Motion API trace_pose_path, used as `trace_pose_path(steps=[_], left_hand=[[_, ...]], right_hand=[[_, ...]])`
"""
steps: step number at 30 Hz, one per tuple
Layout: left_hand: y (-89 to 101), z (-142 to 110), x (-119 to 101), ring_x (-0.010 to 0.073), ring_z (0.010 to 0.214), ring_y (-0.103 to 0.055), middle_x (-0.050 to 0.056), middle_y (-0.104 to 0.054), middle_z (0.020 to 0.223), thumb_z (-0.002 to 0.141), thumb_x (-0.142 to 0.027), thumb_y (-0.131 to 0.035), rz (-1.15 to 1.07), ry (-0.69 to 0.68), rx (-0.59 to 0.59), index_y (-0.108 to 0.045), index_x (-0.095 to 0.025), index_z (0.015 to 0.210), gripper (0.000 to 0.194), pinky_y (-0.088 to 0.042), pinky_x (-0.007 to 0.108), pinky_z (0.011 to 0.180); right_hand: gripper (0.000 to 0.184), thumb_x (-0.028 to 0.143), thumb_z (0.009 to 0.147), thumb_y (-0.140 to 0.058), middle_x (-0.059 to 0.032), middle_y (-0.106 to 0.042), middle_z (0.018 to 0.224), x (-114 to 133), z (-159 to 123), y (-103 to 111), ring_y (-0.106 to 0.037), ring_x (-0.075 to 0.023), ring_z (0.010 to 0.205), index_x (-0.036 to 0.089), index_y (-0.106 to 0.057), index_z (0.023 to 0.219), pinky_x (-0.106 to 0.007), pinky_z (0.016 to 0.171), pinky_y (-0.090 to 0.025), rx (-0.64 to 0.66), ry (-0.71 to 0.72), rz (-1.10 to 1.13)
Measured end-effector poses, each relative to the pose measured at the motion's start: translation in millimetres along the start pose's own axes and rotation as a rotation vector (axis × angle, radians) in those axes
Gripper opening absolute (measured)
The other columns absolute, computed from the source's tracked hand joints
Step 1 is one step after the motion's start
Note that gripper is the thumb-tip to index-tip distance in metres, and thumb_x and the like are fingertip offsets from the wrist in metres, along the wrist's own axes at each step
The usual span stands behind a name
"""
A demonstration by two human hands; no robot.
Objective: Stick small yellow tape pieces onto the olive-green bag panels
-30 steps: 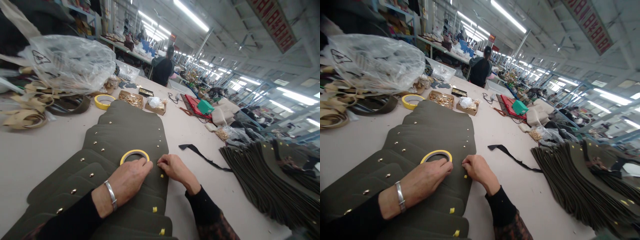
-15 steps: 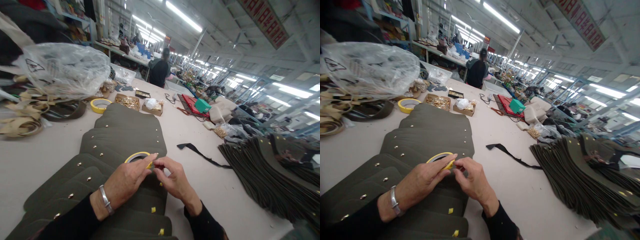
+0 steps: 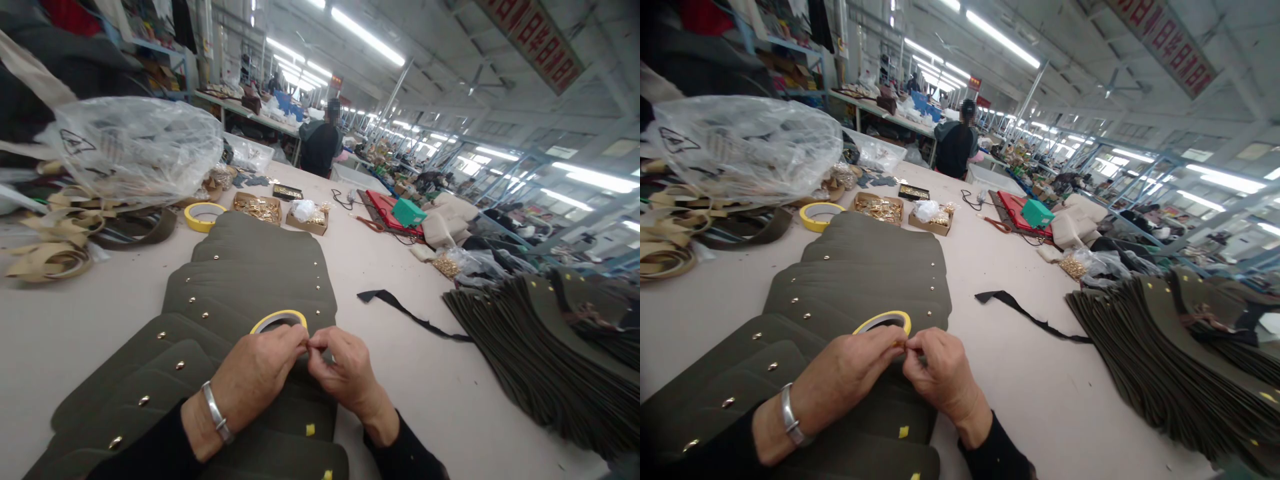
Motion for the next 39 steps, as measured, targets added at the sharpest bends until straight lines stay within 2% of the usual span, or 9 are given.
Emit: trace_pose_path(steps=[4,9,13,18,23,26,30,35,39], left_hand=[[-3.1,2,0,0.0180,0.071,-0.060,0.001,-0.059,0.080,0.092,-0.012,-0.041,0.044,-0.004,-0.011,-0.054,-0.020,0.087,0.016,-0.046,0.029,0.062],[8.8,1,-8,0.0172,0.066,-0.055,0.001,-0.055,0.074,0.095,-0.014,-0.037,0.089,-0.120,-0.196,-0.053,-0.020,0.080,0.022,-0.043,0.028,0.058],[24.2,-3,-15,0.0152,0.065,-0.055,0.001,-0.055,0.072,0.094,-0.012,-0.040,0.071,-0.167,-0.338,-0.053,-0.018,0.080,0.020,-0.044,0.026,0.060],[27.4,-9,-18,0.0156,0.069,-0.056,0.002,-0.059,0.077,0.095,-0.013,-0.042,0.086,-0.182,-0.371,-0.053,-0.018,0.085,0.016,-0.046,0.027,0.063],[-14.9,5,11,0.0211,0.079,-0.058,0.004,-0.063,0.085,0.090,-0.010,-0.048,0.314,0.004,0.010,-0.056,-0.019,0.088,0.012,-0.049,0.033,0.067],[-27.5,10,19,0.0233,0.085,-0.057,0.006,-0.063,0.091,0.090,-0.010,-0.047,0.388,0.051,0.135,-0.058,-0.018,0.090,0.013,-0.050,0.037,0.072],[-29.5,11,18,0.0233,0.086,-0.056,0.006,-0.062,0.092,0.091,-0.011,-0.045,0.384,0.057,0.159,-0.058,-0.018,0.090,0.014,-0.049,0.039,0.075],[-28.2,9,16,0.0252,0.084,-0.054,0.008,-0.062,0.091,0.090,-0.009,-0.044,0.357,0.049,0.146,-0.058,-0.018,0.088,0.016,-0.048,0.040,0.073],[-23.8,9,16,0.0243,0.081,-0.053,0.008,-0.060,0.086,0.089,-0.008,-0.044,0.376,0.048,0.102,-0.058,-0.018,0.086,0.017,-0.045,0.037,0.070]], right_hand=[[0.012,0.010,0.076,-0.057,-0.0026,-0.067,0.064,-28,-6,-4,-0.060,-0.0136,0.055,0.017,-0.066,0.072,-0.024,0.054,-0.047,0.021,-0.299,0.117],[0.008,0.019,0.075,-0.062,-0.0002,-0.066,0.053,-62,-27,-29,-0.062,-0.0130,0.047,0.016,-0.064,0.068,-0.021,0.047,-0.048,0.054,-0.818,0.554],[0.008,0.021,0.071,-0.065,0.0009,-0.065,0.051,-70,-23,-38,-0.063,-0.0124,0.045,0.015,-0.063,0.066,-0.020,0.047,-0.051,0.018,-0.903,0.671],[0.022,0.034,0.066,-0.073,0.0009,-0.063,0.051,-119,-33,-32,-0.061,-0.0118,0.043,0.014,-0.064,0.068,-0.022,0.045,-0.053,-0.101,-1.080,0.662],[0.026,0.038,0.071,-0.071,-0.0015,-0.065,0.058,-146,-36,-36,-0.062,-0.0117,0.051,0.012,-0.068,0.075,-0.023,0.051,-0.055,0.113,-1.041,0.531],[0.022,0.035,0.075,-0.066,0.0004,-0.062,0.055,-146,-33,-38,-0.060,-0.0112,0.049,0.013,-0.068,0.073,-0.022,0.048,-0.052,0.178,-1.001,0.415],[0.018,0.030,0.081,-0.058,0.0009,-0.062,0.056,-131,-17,-38,-0.059,-0.0121,0.048,0.016,-0.068,0.074,-0.021,0.046,-0.048,0.263,-0.830,0.147],[0.019,0.021,0.081,-0.054,-0.0014,-0.068,0.064,-110,3,-33,-0.062,-0.0152,0.060,0.019,-0.066,0.068,-0.025,0.058,-0.046,0.222,-0.552,-0.106],[0.013,0.021,0.081,-0.055,-0.0004,-0.068,0.063,-116,2,-38,-0.064,-0.0166,0.061,0.020,-0.067,0.076,-0.026,0.061,-0.047,0.239,-0.566,-0.138]])
Point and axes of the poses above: each hand's wrist, its own z-axis towards the middle knuckle, its own y-axis out of the back of the hand, x = y × z, the point moved 10 cm from there along z, towards the middle knuckle
